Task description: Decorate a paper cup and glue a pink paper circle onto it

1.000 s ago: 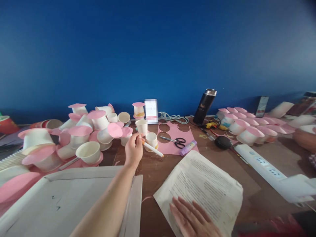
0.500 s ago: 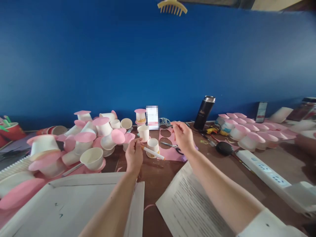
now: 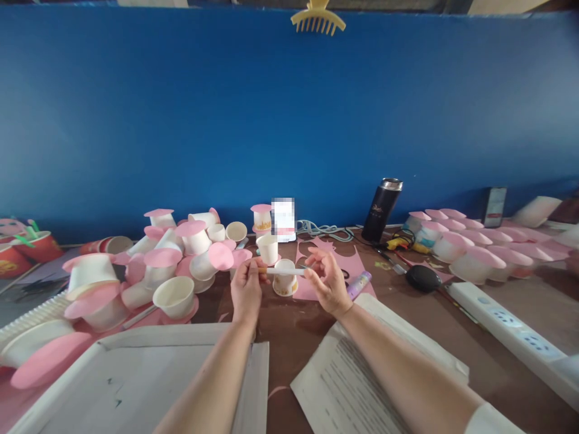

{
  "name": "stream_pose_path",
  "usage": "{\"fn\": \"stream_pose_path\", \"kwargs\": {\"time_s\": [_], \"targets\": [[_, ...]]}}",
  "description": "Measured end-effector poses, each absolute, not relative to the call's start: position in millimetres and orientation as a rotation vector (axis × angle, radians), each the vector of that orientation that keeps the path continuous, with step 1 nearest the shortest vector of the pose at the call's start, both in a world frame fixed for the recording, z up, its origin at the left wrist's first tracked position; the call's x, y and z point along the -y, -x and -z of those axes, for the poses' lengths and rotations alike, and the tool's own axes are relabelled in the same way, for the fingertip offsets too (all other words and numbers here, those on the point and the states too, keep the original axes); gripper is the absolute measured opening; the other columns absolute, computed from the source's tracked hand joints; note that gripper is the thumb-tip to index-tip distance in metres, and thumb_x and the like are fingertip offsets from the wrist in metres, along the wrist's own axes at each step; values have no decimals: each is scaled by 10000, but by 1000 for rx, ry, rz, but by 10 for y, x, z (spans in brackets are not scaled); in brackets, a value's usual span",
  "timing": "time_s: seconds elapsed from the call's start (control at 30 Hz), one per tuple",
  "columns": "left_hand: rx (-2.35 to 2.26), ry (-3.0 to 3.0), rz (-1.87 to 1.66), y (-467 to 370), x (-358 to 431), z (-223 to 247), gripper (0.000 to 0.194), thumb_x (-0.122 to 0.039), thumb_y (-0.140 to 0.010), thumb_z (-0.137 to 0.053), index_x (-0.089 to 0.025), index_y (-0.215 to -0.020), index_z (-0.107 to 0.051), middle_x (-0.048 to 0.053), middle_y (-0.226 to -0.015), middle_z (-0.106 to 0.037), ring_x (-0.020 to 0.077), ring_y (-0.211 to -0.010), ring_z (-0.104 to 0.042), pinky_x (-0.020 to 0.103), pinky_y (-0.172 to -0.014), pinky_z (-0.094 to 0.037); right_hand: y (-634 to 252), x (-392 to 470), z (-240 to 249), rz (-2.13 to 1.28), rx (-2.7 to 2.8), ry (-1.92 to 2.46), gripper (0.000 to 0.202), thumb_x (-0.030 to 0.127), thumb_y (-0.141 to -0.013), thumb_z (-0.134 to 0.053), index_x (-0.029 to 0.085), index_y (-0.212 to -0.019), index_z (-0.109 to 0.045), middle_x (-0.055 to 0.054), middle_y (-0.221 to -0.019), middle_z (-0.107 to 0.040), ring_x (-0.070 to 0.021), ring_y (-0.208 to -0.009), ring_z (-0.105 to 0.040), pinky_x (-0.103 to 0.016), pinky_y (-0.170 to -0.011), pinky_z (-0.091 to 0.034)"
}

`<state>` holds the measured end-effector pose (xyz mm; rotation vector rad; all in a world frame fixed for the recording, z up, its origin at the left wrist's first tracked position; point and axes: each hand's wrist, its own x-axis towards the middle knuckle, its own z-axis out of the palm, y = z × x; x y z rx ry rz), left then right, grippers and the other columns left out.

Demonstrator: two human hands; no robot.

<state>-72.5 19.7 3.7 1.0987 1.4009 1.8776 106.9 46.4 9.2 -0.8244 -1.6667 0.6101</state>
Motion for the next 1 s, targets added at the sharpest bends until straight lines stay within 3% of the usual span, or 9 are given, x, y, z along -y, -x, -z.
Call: {"fn": "stream_pose_path", "kwargs": {"time_s": [0.13, 0.37, 0.57, 0.7, 0.8, 1.0], "targets": [[-1441, -1193, -1785, 695, -166, -63, 324, -446, -848, -504, -159, -933, -627, 34, -788, -649, 106, -565, -568, 241, -551, -500, -1010, -432, -105, -808, 1671, 813, 386, 414, -801, -623, 197, -1100, -509, -2, -774, -573, -119, -606, -537, -241, -548, -457], [-1396, -1249, -1769, 661, -133, -90, 331, -457, -844, -507, -162, -925, -634, 54, -849, -678, 123, -591, -592, 263, -590, -508, -992, -438, -117, -884, 1719, 843, 268, 412, -791, -634, 206, -963, -629, -38, -891, -627, -124, -637, -594, -236, -544, -508], [-1084, -1009, -1785, 632, -149, -76, 395, -480, -807, -563, -162, -1035, -616, 83, -963, -673, 129, -668, -607, 257, -590, -508, -1009, -462, -147, -972, 1625, 829, 240, 419, -807, -614, 192, -881, -630, 4, -713, -601, -113, -530, -587, -233, -500, -491], [-1015, -1005, -1719, 614, -128, -103, 350, -454, -789, -605, -165, -984, -639, 29, -823, -635, 82, -593, -533, 214, -545, -470, -1019, -469, -164, -970, 1621, 836, 238, 413, -815, -609, 184, -878, -634, 1, -711, -610, -112, -546, -589, -226, -509, -483], [-1036, -1019, -1663, 622, -119, -113, 335, -460, -772, -624, -167, -932, -641, -33, -629, -523, 64, -502, -452, 187, -464, -408, -1028, -463, -167, -940, 1676, 850, 248, 419, -828, -594, 191, -915, -636, -11, -762, -621, -112, -545, -578, -230, -498, -468], [-1019, -1014, -1623, 645, -128, -121, 315, -458, -768, -631, -147, -805, -598, -54, -542, -446, 59, -466, -417, 180, -439, -357, -1043, -427, -217, -604, 1945, 782, 186, 355, -842, -604, 236, -960, -687, -44, -913, -667, -188, -876, -614, -321, -798, -478]]}}
